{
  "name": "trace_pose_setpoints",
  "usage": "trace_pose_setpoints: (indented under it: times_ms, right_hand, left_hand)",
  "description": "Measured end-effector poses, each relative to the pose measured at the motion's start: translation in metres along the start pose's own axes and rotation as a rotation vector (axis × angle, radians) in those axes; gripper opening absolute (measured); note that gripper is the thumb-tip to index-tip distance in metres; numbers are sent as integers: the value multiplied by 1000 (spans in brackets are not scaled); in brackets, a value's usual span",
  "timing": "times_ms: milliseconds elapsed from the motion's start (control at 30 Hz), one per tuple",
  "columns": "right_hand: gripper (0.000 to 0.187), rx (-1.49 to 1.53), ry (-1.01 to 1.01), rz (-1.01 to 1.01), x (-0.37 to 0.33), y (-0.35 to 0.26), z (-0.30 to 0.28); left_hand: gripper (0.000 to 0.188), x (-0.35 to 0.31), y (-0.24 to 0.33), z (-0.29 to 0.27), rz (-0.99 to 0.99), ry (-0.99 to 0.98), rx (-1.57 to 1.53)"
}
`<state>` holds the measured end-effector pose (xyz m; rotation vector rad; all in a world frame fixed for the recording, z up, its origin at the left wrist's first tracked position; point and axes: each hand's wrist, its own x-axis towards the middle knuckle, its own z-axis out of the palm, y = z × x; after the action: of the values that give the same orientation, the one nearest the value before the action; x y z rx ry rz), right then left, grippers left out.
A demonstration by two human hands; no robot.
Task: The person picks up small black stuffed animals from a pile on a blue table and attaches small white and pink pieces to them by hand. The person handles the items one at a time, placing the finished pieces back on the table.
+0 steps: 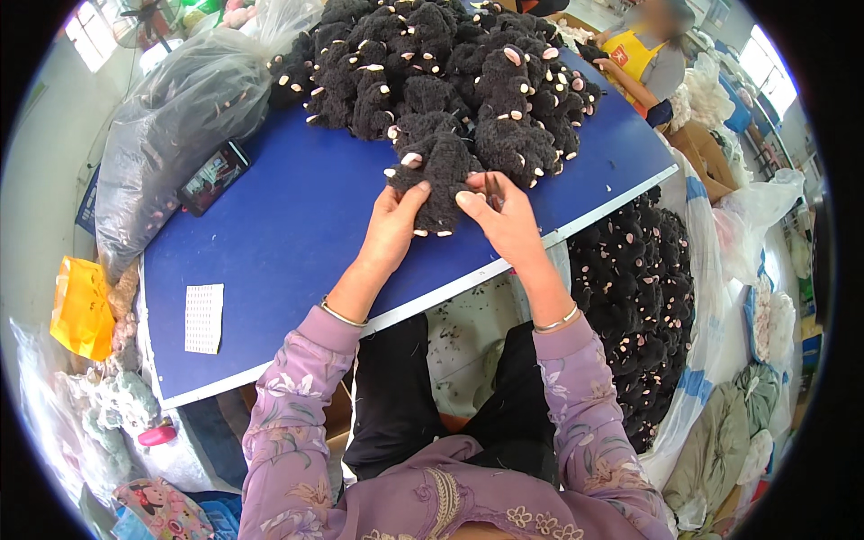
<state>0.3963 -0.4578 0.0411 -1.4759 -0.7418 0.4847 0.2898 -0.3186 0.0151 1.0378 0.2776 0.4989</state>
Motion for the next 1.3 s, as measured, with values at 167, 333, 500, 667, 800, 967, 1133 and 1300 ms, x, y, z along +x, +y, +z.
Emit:
trace_pose_setpoints:
  times_ms: [167,333,500,667,800,967,1133,1300]
  right_hand:
    - [33,133,25,15,0,-1,12]
    - [26,168,121,-75,6,9,7]
    - [24,-8,220,-101,5,2,4]
    - [25,-93,230,-133,5,6,4]
    - [26,-97,214,-151,3,5,4]
    - [26,-17,169,-183,0,0,11]
    - [26,-4,147,-188,1,1,10]
    - [31,75,51,-33,3,4,1]
  left_hand:
    - [35,0,-13,0,379,-155,726]
    - [51,-9,0,14,267,-42,765]
    - [34,-11,6,12,466,41,815]
    - [14,-12,7,13,638,14,873]
    - [12,-14,7,14,481,75,804]
    - [12,-9,3,6,383,129,694]
    - [17,-6,14,5,114,45,308]
    - [45,-5,19,5,-71,-38,314]
